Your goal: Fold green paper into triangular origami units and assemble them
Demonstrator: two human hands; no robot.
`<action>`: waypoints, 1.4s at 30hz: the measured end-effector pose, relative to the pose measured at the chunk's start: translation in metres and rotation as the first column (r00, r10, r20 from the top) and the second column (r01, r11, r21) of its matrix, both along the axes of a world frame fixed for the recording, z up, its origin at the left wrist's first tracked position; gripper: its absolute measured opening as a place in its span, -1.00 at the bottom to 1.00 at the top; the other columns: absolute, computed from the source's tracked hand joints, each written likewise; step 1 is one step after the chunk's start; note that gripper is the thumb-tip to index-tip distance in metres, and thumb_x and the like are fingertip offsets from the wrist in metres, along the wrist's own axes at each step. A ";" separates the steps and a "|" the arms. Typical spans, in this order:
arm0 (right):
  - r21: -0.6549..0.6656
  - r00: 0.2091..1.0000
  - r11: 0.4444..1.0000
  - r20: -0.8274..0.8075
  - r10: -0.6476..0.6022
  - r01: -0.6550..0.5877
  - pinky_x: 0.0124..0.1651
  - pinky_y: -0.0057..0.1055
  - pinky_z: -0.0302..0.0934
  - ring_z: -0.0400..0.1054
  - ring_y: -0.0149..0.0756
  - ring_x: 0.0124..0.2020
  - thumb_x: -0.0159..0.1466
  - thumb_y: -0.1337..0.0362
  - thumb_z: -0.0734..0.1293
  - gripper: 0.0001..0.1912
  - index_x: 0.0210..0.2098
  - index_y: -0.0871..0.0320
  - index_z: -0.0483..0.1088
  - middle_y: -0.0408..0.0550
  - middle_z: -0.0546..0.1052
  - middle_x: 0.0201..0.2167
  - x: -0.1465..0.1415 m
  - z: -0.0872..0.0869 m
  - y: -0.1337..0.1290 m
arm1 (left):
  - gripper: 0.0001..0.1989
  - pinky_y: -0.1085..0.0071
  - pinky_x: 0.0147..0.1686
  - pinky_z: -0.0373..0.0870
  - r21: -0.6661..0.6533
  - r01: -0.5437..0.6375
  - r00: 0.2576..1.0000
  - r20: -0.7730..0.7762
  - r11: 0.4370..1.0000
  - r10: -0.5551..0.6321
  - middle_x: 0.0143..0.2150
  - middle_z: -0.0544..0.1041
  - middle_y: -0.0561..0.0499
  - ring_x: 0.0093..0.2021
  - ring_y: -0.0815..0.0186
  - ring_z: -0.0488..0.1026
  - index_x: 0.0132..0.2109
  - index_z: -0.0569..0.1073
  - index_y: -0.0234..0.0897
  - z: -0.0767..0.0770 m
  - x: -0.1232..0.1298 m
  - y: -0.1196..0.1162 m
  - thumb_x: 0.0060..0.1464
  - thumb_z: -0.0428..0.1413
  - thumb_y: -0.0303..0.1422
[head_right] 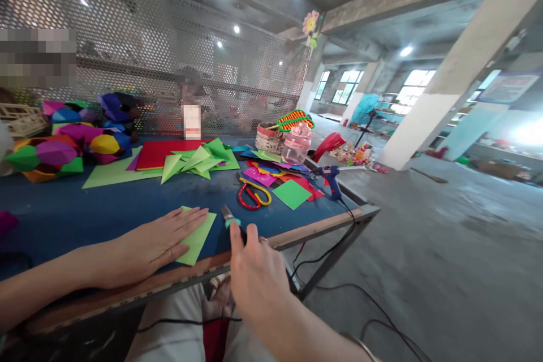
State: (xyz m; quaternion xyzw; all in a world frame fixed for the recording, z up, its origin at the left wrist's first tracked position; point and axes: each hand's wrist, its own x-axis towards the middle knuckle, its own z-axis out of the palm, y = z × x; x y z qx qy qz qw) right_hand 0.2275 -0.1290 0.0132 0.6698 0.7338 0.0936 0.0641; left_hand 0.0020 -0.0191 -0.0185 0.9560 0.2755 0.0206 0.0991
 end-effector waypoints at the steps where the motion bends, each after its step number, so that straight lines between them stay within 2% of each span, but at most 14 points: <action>1: 0.033 1.000 0.999 -0.012 -0.001 0.002 -0.42 -0.37 0.28 0.53 -0.18 -0.30 0.33 0.47 0.20 -0.34 0.40 0.16 0.12 0.15 0.45 -0.04 0.004 -0.001 0.000 | -0.41 0.19 0.44 -0.26 0.004 0.002 1.000 0.006 1.000 -0.002 0.52 -0.14 -0.08 0.51 0.16 -0.16 0.50 -0.13 -0.27 -0.001 0.000 0.000 0.46 -0.27 -0.16; 5: 0.209 0.996 0.977 -0.073 0.059 -0.042 -0.40 -0.38 0.24 0.51 -0.21 -0.27 0.45 0.31 0.12 -0.45 0.41 0.05 0.10 0.08 0.45 -0.05 0.028 0.001 0.003 | -0.42 0.18 0.44 -0.23 0.021 0.026 0.998 0.060 0.999 -0.027 0.52 -0.11 -0.04 0.50 0.16 -0.12 0.50 -0.13 -0.18 -0.004 0.000 0.001 0.46 -0.23 -0.20; 9: 0.356 0.995 0.929 -0.053 -0.085 0.099 -0.39 -0.36 0.18 0.49 -0.18 -0.25 0.48 0.23 0.09 -0.50 0.39 -0.03 0.15 0.02 0.46 -0.07 0.066 0.010 0.029 | -0.41 0.11 0.44 -0.20 -0.033 -0.018 0.999 0.034 0.999 0.019 0.52 -0.13 -0.03 0.50 0.12 -0.14 0.50 -0.11 -0.22 0.001 0.000 -0.001 0.45 -0.23 -0.18; 13: 0.378 0.976 0.900 -0.078 -0.204 0.218 -0.31 -0.32 0.20 0.48 -0.15 -0.24 0.47 0.24 0.11 -0.52 0.35 0.00 0.24 0.07 0.48 -0.05 0.113 0.012 0.076 | -0.29 0.00 0.43 -0.15 -0.104 -0.043 0.998 0.033 0.994 0.046 0.52 -0.11 -0.08 0.50 0.02 -0.13 0.50 -0.10 -0.26 0.014 -0.001 -0.004 0.39 -0.16 -0.01; 16: 0.364 0.977 0.907 -0.097 -0.190 0.212 -0.17 -0.25 0.23 0.46 -0.06 -0.15 0.44 0.30 0.13 -0.53 0.30 0.09 0.32 0.13 0.51 -0.08 0.140 0.005 0.105 | 0.01 -0.07 0.42 -0.14 -0.138 -0.033 0.999 0.035 0.990 0.038 0.51 -0.12 -0.17 0.49 -0.11 -0.14 0.50 -0.13 -0.31 0.021 -0.002 -0.004 0.17 0.03 0.21; 19: 0.358 0.982 0.917 -0.130 -0.138 0.176 -0.07 -0.12 0.23 0.42 0.06 -0.08 0.41 0.33 0.15 -0.54 0.25 0.16 0.38 0.22 0.49 -0.05 0.147 -0.002 0.121 | 0.11 -0.11 0.40 -0.09 -0.156 -0.059 0.996 0.051 0.986 0.067 0.50 -0.05 -0.23 0.47 -0.18 -0.07 0.50 -0.11 -0.34 0.023 -0.003 -0.004 0.06 0.13 0.22; 22: 0.382 0.982 0.919 -0.185 -0.032 0.101 0.04 0.05 0.19 0.33 0.20 0.06 0.40 0.35 0.14 -0.52 0.26 0.27 0.35 0.35 0.39 0.09 0.132 -0.002 0.124 | 0.08 -0.12 0.39 -0.03 -0.168 -0.095 0.993 0.059 0.981 0.106 0.49 0.01 -0.24 0.45 -0.18 -0.01 0.49 -0.07 -0.33 0.025 -0.001 -0.005 0.06 0.19 0.14; 25: 0.373 0.947 0.925 -0.263 0.184 -0.076 0.15 -0.01 0.17 0.29 0.09 0.15 0.43 0.33 0.12 -0.51 0.31 0.25 0.28 0.29 0.35 0.16 0.100 0.003 0.124 | 0.06 -0.13 0.38 -0.01 -0.152 -0.116 0.990 0.055 0.982 0.126 0.48 0.04 -0.24 0.45 -0.18 0.02 0.49 -0.04 -0.32 0.026 0.001 -0.006 0.04 0.22 0.09; 29: 0.299 0.784 0.872 -0.390 0.483 -0.388 0.16 -0.30 0.24 0.38 -0.20 0.09 0.41 0.33 0.20 -0.56 0.26 0.15 0.34 0.11 0.43 0.12 0.050 0.011 0.132 | -0.06 -0.05 0.36 0.11 -0.063 -0.074 0.990 0.119 0.995 0.081 0.44 0.18 -0.23 0.40 -0.11 0.16 0.46 0.06 -0.31 0.025 0.003 -0.010 0.06 0.23 -0.07; 32: 0.281 0.655 0.800 -0.462 0.597 -0.531 0.14 -0.28 0.26 0.41 -0.19 0.05 0.39 0.35 0.23 -0.57 0.23 0.18 0.38 0.11 0.48 0.06 0.018 0.014 0.152 | -0.23 0.06 0.31 0.24 0.038 -0.018 0.987 0.163 0.999 0.011 0.36 0.32 -0.28 0.33 -0.05 0.31 0.39 0.21 -0.40 0.023 0.005 -0.016 0.10 0.18 -0.19; 36: 0.298 0.517 0.731 -0.548 0.657 -0.613 0.14 -0.19 0.24 0.42 -0.13 0.00 0.35 0.39 0.26 -0.60 0.15 0.22 0.47 0.14 0.53 -0.01 -0.015 0.013 0.191 | -0.34 0.12 0.24 0.33 0.104 0.026 0.966 0.252 0.994 -0.052 0.25 0.46 -0.27 0.23 -0.04 0.43 0.30 0.34 -0.39 0.024 0.008 -0.021 0.07 0.19 -0.26; 38: 0.318 0.451 0.725 -0.613 0.649 -0.611 0.09 -0.20 0.26 0.43 -0.16 -0.07 0.34 0.38 0.25 -0.63 0.09 0.21 0.51 0.13 0.55 -0.06 -0.025 0.009 0.206 | -0.53 0.23 0.14 0.41 0.069 0.010 0.939 0.341 0.998 -0.033 0.14 0.57 -0.17 0.12 0.05 0.53 0.21 0.43 -0.29 0.025 0.008 -0.019 0.16 0.11 -0.31; 40: 0.332 0.382 0.738 -0.690 0.614 -0.587 0.02 -0.25 0.27 0.44 -0.20 -0.13 0.36 0.35 0.24 -0.66 0.04 0.20 0.53 0.10 0.57 -0.12 -0.029 0.003 0.215 | -0.70 0.36 -0.04 0.48 -0.025 -0.062 0.886 0.458 0.998 0.067 -0.09 0.66 -0.07 -0.07 0.15 0.61 0.04 0.54 -0.21 0.025 0.006 -0.011 0.29 -0.01 -0.32; 42: 0.320 0.308 0.764 -0.775 0.551 -0.561 -0.07 -0.30 0.29 0.44 -0.22 -0.18 0.38 0.25 0.23 -0.69 -0.02 0.19 0.55 0.07 0.58 -0.18 -0.028 -0.004 0.217 | -0.68 0.43 -0.25 0.47 -0.191 -0.190 0.758 0.595 0.963 0.267 -0.32 0.64 -0.01 -0.29 0.21 0.60 -0.16 0.59 -0.22 0.024 0.004 0.000 0.34 -0.04 -0.24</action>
